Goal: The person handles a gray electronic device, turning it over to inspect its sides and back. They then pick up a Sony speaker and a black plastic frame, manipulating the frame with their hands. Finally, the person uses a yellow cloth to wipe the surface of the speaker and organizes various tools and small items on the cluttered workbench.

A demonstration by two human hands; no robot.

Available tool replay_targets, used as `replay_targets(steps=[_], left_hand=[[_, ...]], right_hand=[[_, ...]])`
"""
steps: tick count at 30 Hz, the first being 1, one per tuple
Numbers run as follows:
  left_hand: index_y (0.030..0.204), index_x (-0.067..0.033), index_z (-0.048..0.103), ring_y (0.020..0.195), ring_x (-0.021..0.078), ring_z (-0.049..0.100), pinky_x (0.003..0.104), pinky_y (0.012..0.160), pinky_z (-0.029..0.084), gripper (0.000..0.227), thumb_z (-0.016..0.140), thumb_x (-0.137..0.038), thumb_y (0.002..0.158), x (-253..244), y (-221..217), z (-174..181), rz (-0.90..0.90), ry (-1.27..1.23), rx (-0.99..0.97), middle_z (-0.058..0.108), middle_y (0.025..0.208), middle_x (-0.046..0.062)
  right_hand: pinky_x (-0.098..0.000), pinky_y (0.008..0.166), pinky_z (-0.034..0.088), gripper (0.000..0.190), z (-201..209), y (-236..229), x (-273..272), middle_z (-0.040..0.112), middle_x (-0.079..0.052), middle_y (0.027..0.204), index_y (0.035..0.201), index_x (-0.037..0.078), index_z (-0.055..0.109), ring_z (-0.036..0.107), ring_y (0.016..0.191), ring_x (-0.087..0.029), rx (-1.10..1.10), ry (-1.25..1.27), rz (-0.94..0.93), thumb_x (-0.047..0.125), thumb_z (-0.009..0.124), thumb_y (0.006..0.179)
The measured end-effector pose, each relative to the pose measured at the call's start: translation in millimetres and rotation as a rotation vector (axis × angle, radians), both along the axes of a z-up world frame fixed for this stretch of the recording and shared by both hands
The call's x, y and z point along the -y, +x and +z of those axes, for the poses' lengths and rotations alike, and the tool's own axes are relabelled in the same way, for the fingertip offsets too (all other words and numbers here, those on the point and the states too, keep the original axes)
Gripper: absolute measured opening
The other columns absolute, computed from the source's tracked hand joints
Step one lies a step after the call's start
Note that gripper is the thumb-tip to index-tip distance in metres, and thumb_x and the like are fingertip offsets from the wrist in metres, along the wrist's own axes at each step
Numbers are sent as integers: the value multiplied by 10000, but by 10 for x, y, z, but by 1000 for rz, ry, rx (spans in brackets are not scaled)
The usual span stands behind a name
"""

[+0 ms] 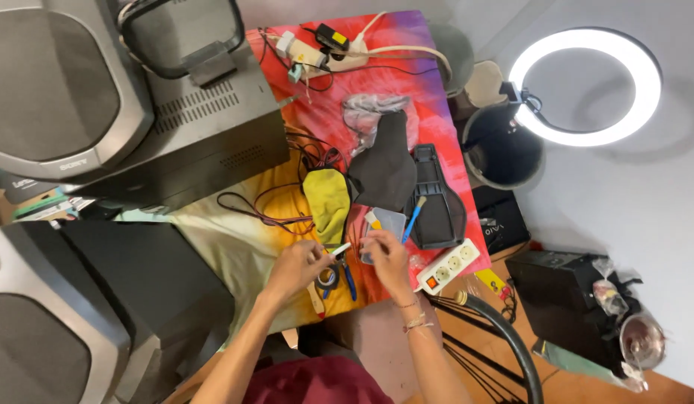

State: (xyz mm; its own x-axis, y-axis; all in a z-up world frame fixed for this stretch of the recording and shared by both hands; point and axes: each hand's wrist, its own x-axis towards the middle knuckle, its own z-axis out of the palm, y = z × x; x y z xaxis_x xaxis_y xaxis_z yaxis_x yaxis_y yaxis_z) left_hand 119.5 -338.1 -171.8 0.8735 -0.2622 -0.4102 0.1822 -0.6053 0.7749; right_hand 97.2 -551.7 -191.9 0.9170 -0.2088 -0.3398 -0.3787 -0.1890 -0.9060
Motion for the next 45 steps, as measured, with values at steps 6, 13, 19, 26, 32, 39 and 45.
replay_targets(steps=[6,13,19,26,32,39,45], left_hand=[[985,-135,752,1121,408,683,500,929,558,301,743,-400,841,345,178,-973,-39,-36,-103,746,1124,160],[1292,-119,640,1367,586,355,638,1048,461,501,800,-217,828,549,165,-1047,205,148,107,232,1529,249],[1271,43,606,1329,489,465,530,1061,468,461,726,-162,876,580,167,-733,277,-53,233,452,1418,248],[1006,-67,630,991,261,647,334,816,569,167,720,12,890,326,150,-650,404,-254,551,582,1052,64],[921,-109,660,926,284,668,374,780,572,234,622,122,902,175,264,-149,327,-276,712,536,977,38],[1099,-44,655,1013,371,659,373,644,590,110,581,-47,1018,-51,152,60,356,-214,675,544,1051,132],[1445,-16,506,1338,462,487,493,985,547,597,730,-3,891,-227,-10,338,119,-18,591,413,1425,240]], right_hand=[[-458,880,552,271,-851,-189,604,740,-180,1018,1104,78,700,707,1003,-379,127,-469,-62,92,687,834],[-470,857,566,448,-1245,-263,558,628,-72,1047,1158,158,670,671,999,-340,164,-835,223,151,793,727],[-466,833,542,490,-1477,-321,520,641,10,916,1226,250,574,688,942,-268,93,-883,246,193,732,766],[-536,772,550,475,-1389,-277,540,692,-114,885,1237,162,595,696,888,-407,211,-726,151,38,654,782],[-498,812,570,479,-1192,-147,360,673,-171,924,1262,107,582,688,944,-430,249,-616,167,-44,604,808],[-509,857,554,456,-784,-107,72,649,-197,974,1267,74,607,668,983,-458,265,-559,223,-64,548,837],[-458,828,557,308,-918,-115,67,626,-130,929,1158,107,662,675,935,-406,236,-547,272,16,533,893]])
